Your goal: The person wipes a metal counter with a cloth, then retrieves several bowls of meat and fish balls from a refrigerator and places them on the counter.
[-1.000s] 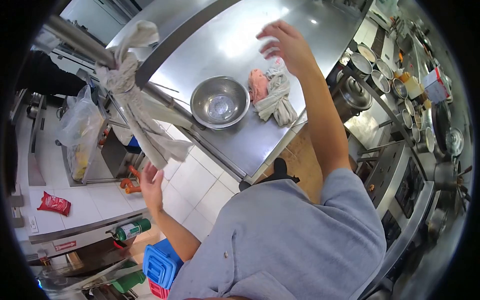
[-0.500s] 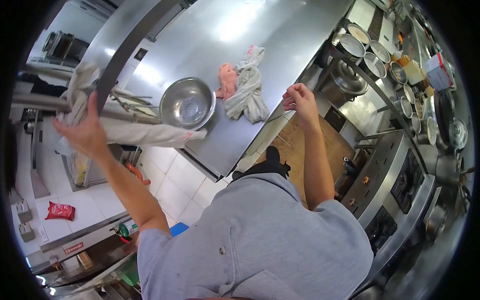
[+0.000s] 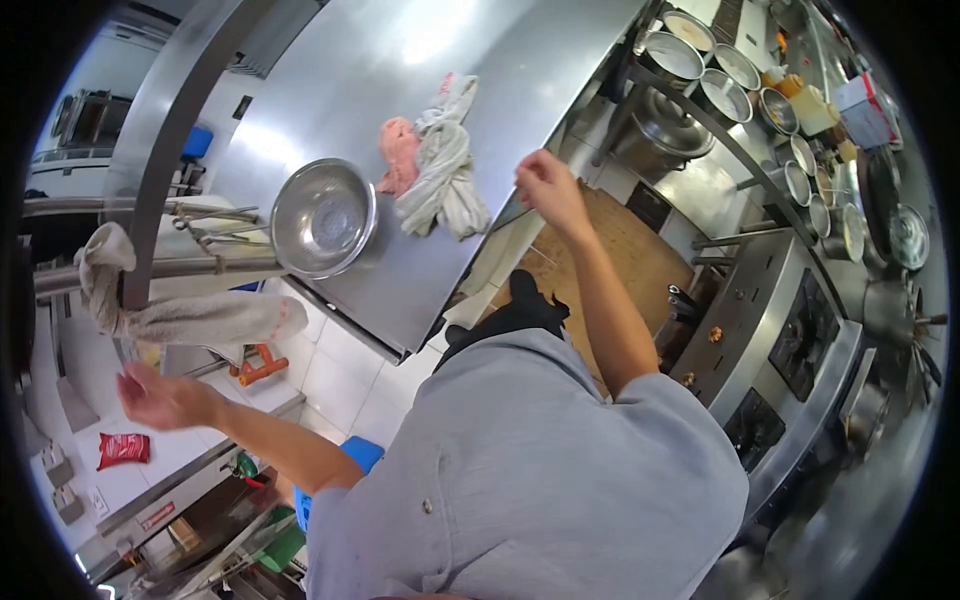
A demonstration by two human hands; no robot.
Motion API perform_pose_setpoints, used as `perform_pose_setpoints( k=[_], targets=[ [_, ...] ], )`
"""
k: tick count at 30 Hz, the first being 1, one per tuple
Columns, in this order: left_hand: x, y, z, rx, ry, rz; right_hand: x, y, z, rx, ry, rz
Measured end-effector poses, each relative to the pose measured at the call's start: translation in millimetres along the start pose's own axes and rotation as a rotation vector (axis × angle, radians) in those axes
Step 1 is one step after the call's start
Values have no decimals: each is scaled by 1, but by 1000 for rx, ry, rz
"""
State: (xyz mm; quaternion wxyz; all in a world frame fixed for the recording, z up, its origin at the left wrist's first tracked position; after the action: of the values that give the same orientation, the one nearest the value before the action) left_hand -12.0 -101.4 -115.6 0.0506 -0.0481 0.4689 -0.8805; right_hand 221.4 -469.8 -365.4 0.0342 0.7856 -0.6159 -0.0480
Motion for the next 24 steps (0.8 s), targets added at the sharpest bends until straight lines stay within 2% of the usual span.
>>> perform_pose_setpoints(
  k=[1,2,3,4,6,8,10,11,13,14,16,17,20,22,23,24],
  targets=[
    [9,14,-1,-40,-56,4,-5,-2,-1,0,10,7],
    [15,29,-4,-83,-114,14,-11,-5,-3,48,165,-28],
    [14,48,-2,-4,-45,-71,-18,-8,-5,95,318,-68],
    [14,66,-4,75,23,-154,-22,-11,-4,99,322,-73],
    [8,109,-36,220,60,-417,-31,-20,-6,242,467,-122],
    [-21,138,1,35,61,-714,-42,-27,-13,282,537,-112],
    [-43,171,14,85,160,-913,-55,-31,-28,402,809,-112],
    [-50,184,17,103,178,-973,-60,-38,-27,403,813,-112],
    [-60,202,21,125,194,-1036,-69,-52,-21,734,1036,-213],
    [-65,207,23,131,206,-1090,-66,-59,-22,734,1037,-215],
    [-72,214,22,140,215,-1138,-65,-73,-24,739,937,-434],
    [-75,216,21,167,217,-1147,-64,-76,-23,740,936,-439],
    [-79,227,11,226,214,-1170,-61,-80,-24,798,839,-430],
    [-84,234,8,260,210,-1177,-61,-84,-29,817,633,-312],
    [-88,237,8,305,185,-1168,-64,-85,-36,818,635,-314],
    [-92,240,10,350,158,-1156,-65,-86,-50,769,539,-212]
  ],
)
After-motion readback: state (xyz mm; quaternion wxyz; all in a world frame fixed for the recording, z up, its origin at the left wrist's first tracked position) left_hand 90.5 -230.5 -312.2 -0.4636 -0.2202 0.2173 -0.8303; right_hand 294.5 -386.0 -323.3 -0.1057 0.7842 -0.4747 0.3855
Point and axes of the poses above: each hand's wrist, its own y-axis away from the middle knuckle, its own x-axis out of the back of the hand, z = x × y, the point moved 2 cm from there along -y, towards the middle knuckle, and after that the axes turned 7 degrees about x, right-handed, at the moved point
